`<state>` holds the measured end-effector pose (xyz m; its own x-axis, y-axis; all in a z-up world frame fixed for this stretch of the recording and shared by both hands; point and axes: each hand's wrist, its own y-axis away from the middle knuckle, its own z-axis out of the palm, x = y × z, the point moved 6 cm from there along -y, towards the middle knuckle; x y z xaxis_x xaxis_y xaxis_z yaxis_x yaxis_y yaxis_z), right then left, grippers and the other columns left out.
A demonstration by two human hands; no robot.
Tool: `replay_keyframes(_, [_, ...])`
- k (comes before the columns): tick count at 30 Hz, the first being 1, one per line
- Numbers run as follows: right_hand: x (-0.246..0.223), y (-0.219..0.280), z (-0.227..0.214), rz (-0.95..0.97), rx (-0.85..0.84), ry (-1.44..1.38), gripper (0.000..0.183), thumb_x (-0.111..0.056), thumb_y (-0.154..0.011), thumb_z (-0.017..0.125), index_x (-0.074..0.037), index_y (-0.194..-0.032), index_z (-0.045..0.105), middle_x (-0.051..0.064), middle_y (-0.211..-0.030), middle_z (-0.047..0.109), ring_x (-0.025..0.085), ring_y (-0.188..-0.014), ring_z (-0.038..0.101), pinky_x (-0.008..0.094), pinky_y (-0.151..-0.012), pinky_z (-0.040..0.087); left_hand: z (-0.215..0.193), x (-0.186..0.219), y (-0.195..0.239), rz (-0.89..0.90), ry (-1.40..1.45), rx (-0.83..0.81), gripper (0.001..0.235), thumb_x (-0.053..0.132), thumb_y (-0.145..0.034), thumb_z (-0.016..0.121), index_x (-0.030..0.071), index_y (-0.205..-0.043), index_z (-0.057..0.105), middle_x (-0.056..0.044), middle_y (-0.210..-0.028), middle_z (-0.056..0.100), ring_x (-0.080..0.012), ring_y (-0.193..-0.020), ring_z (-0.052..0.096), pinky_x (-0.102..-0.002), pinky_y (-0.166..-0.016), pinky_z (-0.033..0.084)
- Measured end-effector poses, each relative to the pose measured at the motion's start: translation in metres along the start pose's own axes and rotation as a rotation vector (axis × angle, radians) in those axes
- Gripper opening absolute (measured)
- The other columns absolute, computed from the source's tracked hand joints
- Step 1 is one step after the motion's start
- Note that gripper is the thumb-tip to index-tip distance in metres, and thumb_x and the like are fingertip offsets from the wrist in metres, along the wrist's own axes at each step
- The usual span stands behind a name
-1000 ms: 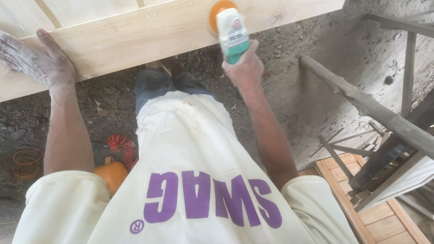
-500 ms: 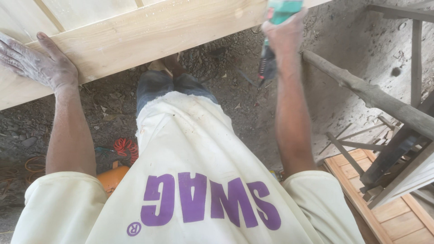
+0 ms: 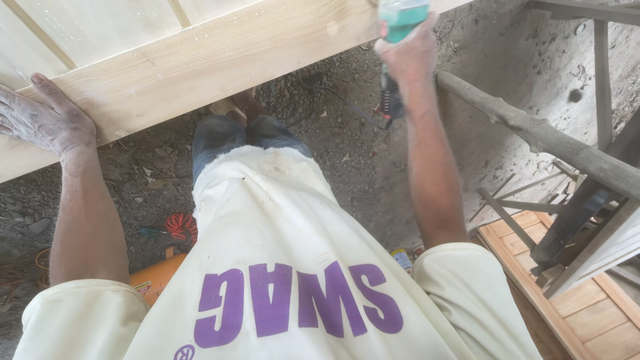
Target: The person uses a handheld electric sander to smooth the surface of a large wooden panel. They move the sander across the face and edges of the wood, occasionally repositioning their hands and the tool to cover different areas.
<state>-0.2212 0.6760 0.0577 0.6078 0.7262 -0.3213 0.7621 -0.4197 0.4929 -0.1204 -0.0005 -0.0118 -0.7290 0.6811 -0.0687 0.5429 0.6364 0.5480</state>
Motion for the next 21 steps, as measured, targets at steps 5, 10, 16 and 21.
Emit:
replay_keyframes(5, [0.075,-0.068,-0.045,-0.066,0.157,-0.077,0.078,-0.021,-0.081,0.088,0.0,-0.135,0.035,0.014,-0.111,0.067,0.025,-0.095,0.074,0.036,-0.079,0.063,0.001,0.0,-0.001,-0.015,0.019,0.017,0.094,0.071,-0.11,0.01,0.0,-0.17,0.0,-0.021,-0.179,0.001,-0.0361,-0.165,-0.006,-0.052,-0.134,-0.009])
replay_keyframes(10, [0.13,-0.118,-0.069,-0.13,0.268,-0.119,0.063,-0.019,-0.074,0.086,-0.004,-0.122,0.049,0.011,-0.107,0.069,0.023,-0.09,0.077,0.033,-0.075,0.067,-0.007,0.006,0.003,-0.023,-0.026,0.037,0.092,0.07,-0.111,0.011,0.002,-0.172,0.0,-0.02,-0.18,0.0,-0.0349,-0.166,-0.007,-0.052,-0.136,-0.008])
replay_keyframes(16, [0.084,-0.06,-0.047,0.062,0.203,-0.287,0.075,-0.013,-0.07,0.084,-0.002,-0.127,0.037,0.011,-0.103,0.066,0.022,-0.084,0.075,0.031,-0.068,0.067,-0.019,0.017,0.017,-0.046,-0.024,0.024,0.09,0.069,-0.112,0.011,0.003,-0.172,-0.001,-0.019,-0.18,-0.002,-0.0352,-0.165,-0.008,-0.052,-0.135,-0.009])
replay_keyframes(21, [0.048,-0.014,-0.02,-0.063,0.137,-0.043,0.072,-0.027,-0.088,0.086,0.0,-0.129,0.033,0.011,-0.1,0.065,0.023,-0.083,0.071,0.036,-0.068,0.064,-0.024,0.022,0.02,-0.073,-0.015,0.015,0.089,0.068,-0.111,0.01,0.003,-0.171,-0.001,-0.018,-0.18,-0.002,-0.033,-0.166,-0.008,-0.051,-0.136,-0.009])
